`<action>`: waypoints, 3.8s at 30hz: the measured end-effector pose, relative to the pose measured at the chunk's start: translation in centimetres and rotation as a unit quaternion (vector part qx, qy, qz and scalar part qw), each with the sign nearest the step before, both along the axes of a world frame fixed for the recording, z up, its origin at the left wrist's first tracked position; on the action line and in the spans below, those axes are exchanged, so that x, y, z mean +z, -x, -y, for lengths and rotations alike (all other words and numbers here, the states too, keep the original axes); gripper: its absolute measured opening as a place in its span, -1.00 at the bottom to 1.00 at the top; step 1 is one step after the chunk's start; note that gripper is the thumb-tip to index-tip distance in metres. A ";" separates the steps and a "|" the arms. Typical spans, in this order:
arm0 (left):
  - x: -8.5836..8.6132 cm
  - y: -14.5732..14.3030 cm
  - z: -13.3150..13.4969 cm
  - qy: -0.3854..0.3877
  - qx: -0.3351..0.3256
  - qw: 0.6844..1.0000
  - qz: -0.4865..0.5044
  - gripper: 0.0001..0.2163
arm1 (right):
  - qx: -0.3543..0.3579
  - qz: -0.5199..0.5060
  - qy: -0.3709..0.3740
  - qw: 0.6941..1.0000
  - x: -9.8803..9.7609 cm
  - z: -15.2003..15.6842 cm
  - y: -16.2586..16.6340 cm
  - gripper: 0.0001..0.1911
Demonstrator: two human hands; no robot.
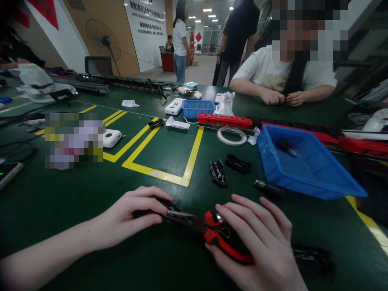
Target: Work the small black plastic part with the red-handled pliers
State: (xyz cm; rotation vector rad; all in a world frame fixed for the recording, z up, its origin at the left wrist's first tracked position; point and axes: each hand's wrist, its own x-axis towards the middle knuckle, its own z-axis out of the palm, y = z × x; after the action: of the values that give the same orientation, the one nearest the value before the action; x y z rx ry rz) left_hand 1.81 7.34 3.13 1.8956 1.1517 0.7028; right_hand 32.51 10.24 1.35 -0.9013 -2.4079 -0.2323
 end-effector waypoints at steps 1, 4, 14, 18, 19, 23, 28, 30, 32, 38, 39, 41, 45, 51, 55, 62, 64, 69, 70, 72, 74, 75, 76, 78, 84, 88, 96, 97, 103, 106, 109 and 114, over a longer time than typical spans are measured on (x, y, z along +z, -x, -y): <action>0.0 0.0 0.0 0.001 0.000 1.000 0.002 -0.85 | 0.001 -0.001 -0.001 1.000 0.0 0.0 0.0 -0.47; 0.0 0.0 0.0 0.003 -0.001 1.000 0.003 -0.84 | 0.002 -0.001 0.001 1.000 0.0 0.1 0.1 -0.48; -0.6 0.1 -0.1 -0.009 -0.002 1.000 0.004 -0.84 | 0.000 -0.010 -0.002 1.000 0.0 -0.1 0.3 -0.51; -0.6 0.0 -0.1 -0.019 -0.008 1.000 -0.004 -0.84 | -0.010 -0.026 0.008 1.000 -0.2 0.1 0.3 -0.53; -0.6 0.0 -0.1 -0.019 -0.006 1.000 -0.006 -0.85 | -0.012 -0.027 0.011 1.000 -0.2 0.1 0.3 -0.53; -0.7 0.0 -0.1 -0.022 -0.004 1.000 -0.006 -0.85 | -0.003 -0.012 0.006 1.000 -0.1 0.1 0.3 -0.52; -0.8 0.1 -0.1 -0.026 -0.009 1.000 0.001 -0.85 | 0.003 -0.005 -0.005 1.000 0.1 0.0 0.4 -0.53; -0.8 0.1 -0.1 -0.023 -0.007 1.000 -0.002 -0.84 | 0.003 -0.009 -0.006 1.000 0.1 0.0 0.5 -0.54; -0.7 0.0 -0.1 -0.017 -0.004 1.000 -0.004 -0.84 | 0.002 -0.012 -0.004 1.000 0.1 0.1 0.5 -0.54; -0.5 0.0 0.1 -0.015 0.001 1.000 0.002 -0.84 | -0.005 -0.013 0.002 1.000 0.2 0.3 0.3 -0.54; -0.5 0.0 0.1 -0.011 0.002 1.000 0.000 -0.84 | -0.004 -0.012 0.000 1.000 0.2 0.3 0.3 -0.54; -0.3 0.0 0.1 -0.007 0.002 1.000 -0.002 -0.83 | 0.003 -0.007 -0.008 1.000 0.2 0.2 0.3 -0.55; -0.3 -0.1 0.1 -0.005 0.001 1.000 0.008 -0.82 | 0.017 -0.003 -0.024 1.000 0.2 0.0 0.4 -0.57; -0.4 -0.2 0.0 -0.001 -0.007 0.999 0.047 -0.80 | 0.027 0.003 -0.013 1.000 0.1 0.0 0.5 -0.55; -0.5 -0.1 0.1 0.006 -0.008 0.999 0.047 -0.75 | 0.025 0.002 -0.017 1.000 0.1 0.0 0.4 -0.57; -0.7 0.0 0.1 -0.002 -0.011 0.999 0.050 -0.78 | 0.022 -0.006 -0.025 0.999 0.3 0.1 0.7 -0.59; -0.6 0.0 0.1 -0.008 -0.013 0.999 0.049 -0.80 | 0.018 -0.016 -0.031 0.999 0.3 0.1 0.7 -0.60; -0.3 0.0 0.1 0.001 -0.011 0.999 0.035 -0.84 | 0.010 -0.026 -0.031 0.999 0.4 -0.1 0.7 -0.62; -0.3 0.0 0.1 0.000 -0.011 0.999 0.036 -0.84 | 0.011 -0.025 -0.032 0.999 0.4 -0.1 0.7 -0.62; -0.4 0.0 0.1 -0.001 -0.011 0.999 0.037 -0.84 | 0.011 -0.022 -0.032 0.999 0.4 0.0 0.6 -0.62; -0.6 0.0 0.1 -0.005 -0.016 0.999 0.041 -0.84 | 0.013 -0.022 -0.033 0.999 0.4 0.0 0.7 -0.62; -0.7 0.1 0.1 -0.007 -0.017 0.999 0.043 -0.83 | 0.013 -0.023 -0.034 0.999 0.3 0.1 0.7 -0.62; -0.8 0.1 0.0 -0.009 -0.018 0.999 0.046 -0.84 | 0.014 -0.023 -0.033 0.999 0.3 0.1 0.7 -0.61; -0.8 0.1 0.1 -0.009 -0.016 0.999 0.050 -0.84 | 0.014 -0.023 -0.032 0.999 0.2 0.1 0.7 -0.61; -0.5 -0.1 0.2 -0.011 -0.005 0.998 0.065 -0.84 | 0.014 -0.019 -0.030 0.999 0.1 0.1 0.5 -0.61; -0.5 -0.1 0.2 -0.018 0.000 0.998 0.066 -0.84 | 0.008 -0.028 -0.021 0.999 0.1 0.2 0.6 -0.63; -0.4 -0.1 0.2 -0.029 0.007 0.998 0.062 -0.84 | 0.001 -0.043 0.000 0.999 -0.1 0.3 0.6 -0.59; -0.4 -0.1 0.2 -0.030 0.007 0.998 0.061 -0.84 | 0.000 -0.043 0.003 0.999 -0.1 0.3 0.5 -0.58; -0.3 -0.1 0.2 -0.041 0.007 0.998 0.052 -0.84 | 0.029 -0.017 -0.004 0.999 0.2 -0.1 0.5 -0.56; -0.4 -0.1 0.3 -0.048 0.009 0.997 0.057 -0.85 | 0.033 -0.026 -0.009 0.999 0.2 -0.2 0.5 -0.58; -0.4 -0.1 0.3 -0.045 0.009 0.997 0.058 -0.84 | 0.032 -0.021 -0.008 0.999 0.2 -0.1 0.5 -0.57; -0.3 -0.1 0.3 -0.039 0.010 0.997 0.066 -0.85 | 0.019 -0.032 0.006 0.999 0.1 0.1 0.5 -0.56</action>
State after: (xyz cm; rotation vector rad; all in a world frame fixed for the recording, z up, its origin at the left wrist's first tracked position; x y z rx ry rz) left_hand 1.95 7.02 2.78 1.8728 1.0755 0.8822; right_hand 32.00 10.18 1.47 -0.8550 -2.3667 -0.1733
